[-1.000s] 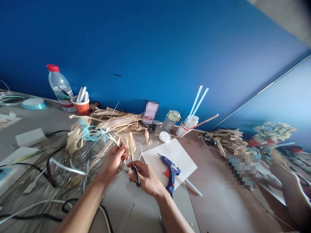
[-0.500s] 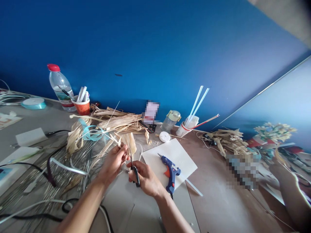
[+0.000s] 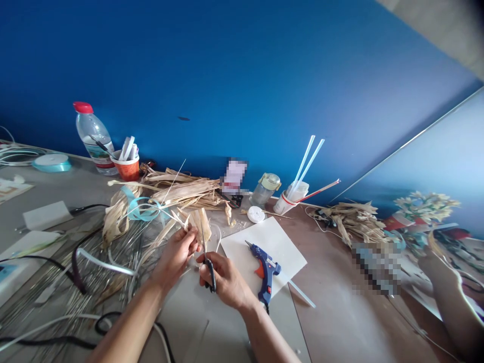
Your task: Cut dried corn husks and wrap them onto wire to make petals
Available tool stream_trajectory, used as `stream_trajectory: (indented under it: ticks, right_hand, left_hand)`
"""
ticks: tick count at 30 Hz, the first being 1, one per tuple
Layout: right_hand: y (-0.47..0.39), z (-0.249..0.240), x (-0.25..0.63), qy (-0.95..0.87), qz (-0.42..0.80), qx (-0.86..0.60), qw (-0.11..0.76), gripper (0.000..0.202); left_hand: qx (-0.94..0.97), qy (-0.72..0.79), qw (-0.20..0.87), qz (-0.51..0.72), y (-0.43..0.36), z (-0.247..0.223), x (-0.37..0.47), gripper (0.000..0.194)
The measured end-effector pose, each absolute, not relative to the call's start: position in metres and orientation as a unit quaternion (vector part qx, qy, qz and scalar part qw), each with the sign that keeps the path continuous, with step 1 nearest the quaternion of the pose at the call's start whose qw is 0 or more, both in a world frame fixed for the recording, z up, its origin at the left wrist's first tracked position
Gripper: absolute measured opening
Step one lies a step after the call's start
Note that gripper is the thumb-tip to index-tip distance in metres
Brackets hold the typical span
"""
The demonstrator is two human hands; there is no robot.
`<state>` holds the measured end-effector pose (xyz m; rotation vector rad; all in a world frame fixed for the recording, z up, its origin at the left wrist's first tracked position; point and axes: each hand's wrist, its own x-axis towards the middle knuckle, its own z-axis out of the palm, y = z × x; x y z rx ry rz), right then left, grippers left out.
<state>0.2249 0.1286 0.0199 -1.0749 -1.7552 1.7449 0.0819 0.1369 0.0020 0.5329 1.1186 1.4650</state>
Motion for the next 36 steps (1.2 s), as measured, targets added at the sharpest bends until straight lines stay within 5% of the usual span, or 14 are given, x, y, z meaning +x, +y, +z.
stream_trajectory:
  ticks: [16, 26, 36]
  right_hand:
    - [0.126, 0.018, 0.222, -0.654, 0.618, -0.358, 0.250, 0.039]
    - [0.123, 0.009, 0.219, -0.634, 0.614, -0.407, 0.236, 0.012]
    - [0.124, 0.010, 0.219, -0.647, 0.592, -0.419, 0.234, 0.013]
  left_hand:
    - [0.334, 0.541, 0.503, 0.585, 0.134, 0.010, 0.079, 0.036]
    - [0.310, 0.535, 0.516, 0.592, 0.137, 0.004, 0.080, 0.037]
    - [0.332, 0.527, 0.511, 0.592, 0.143, -0.009, 0.076, 0.037]
